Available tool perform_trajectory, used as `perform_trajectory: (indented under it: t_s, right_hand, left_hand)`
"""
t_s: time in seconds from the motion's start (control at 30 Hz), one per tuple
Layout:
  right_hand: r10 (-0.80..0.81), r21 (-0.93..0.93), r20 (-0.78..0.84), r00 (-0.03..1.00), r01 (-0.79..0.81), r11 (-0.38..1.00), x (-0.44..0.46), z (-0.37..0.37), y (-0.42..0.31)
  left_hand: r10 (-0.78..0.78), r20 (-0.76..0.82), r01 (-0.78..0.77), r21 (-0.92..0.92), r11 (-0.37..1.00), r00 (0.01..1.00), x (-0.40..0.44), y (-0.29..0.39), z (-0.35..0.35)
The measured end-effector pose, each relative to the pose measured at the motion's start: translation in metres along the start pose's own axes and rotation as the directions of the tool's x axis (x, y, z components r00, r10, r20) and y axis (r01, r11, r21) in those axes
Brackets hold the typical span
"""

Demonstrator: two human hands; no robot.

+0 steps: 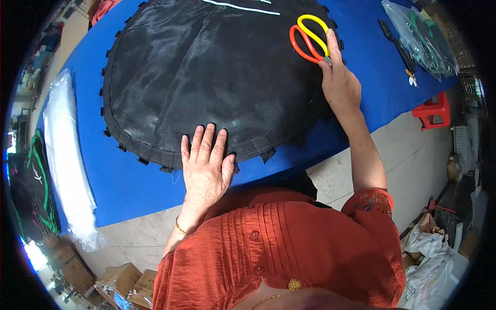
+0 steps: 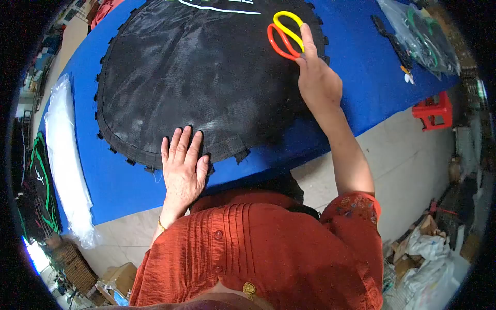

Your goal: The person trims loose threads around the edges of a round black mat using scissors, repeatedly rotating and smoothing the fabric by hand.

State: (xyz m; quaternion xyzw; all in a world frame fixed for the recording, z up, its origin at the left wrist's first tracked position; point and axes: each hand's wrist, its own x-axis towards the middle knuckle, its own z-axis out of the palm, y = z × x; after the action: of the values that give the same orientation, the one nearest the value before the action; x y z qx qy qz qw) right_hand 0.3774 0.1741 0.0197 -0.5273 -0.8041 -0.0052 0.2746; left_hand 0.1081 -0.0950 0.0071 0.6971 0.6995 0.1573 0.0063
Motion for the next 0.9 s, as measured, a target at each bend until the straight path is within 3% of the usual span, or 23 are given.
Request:
perform_trajectory:
  t_s: [0.5,0.63,0.9]
  right_hand:
    - [-0.055,-0.129,-0.043,0.998,0.049,0.99,0.001,0.002,-0.005]
    - [0.021,-0.14,0.004,1.0,-0.02,0.99,0.001,-0.001,-0.007]
    - [0.013,-0.154,-0.004,1.0,-0.014,0.988,-0.005,-0.008,-0.019]
  left_hand:
    - [-0.001,-0.016,0.001,-0.019,1.0,1.0,0.0,-0.001,0.0]
    - [0.007,-0.027,-0.008,-0.022,1.0,1.0,0.0,-0.003,0.002]
    - [-0.004,-0.036,0.002,-0.054,0.999,0.999,0.0,-0.003,0.001]
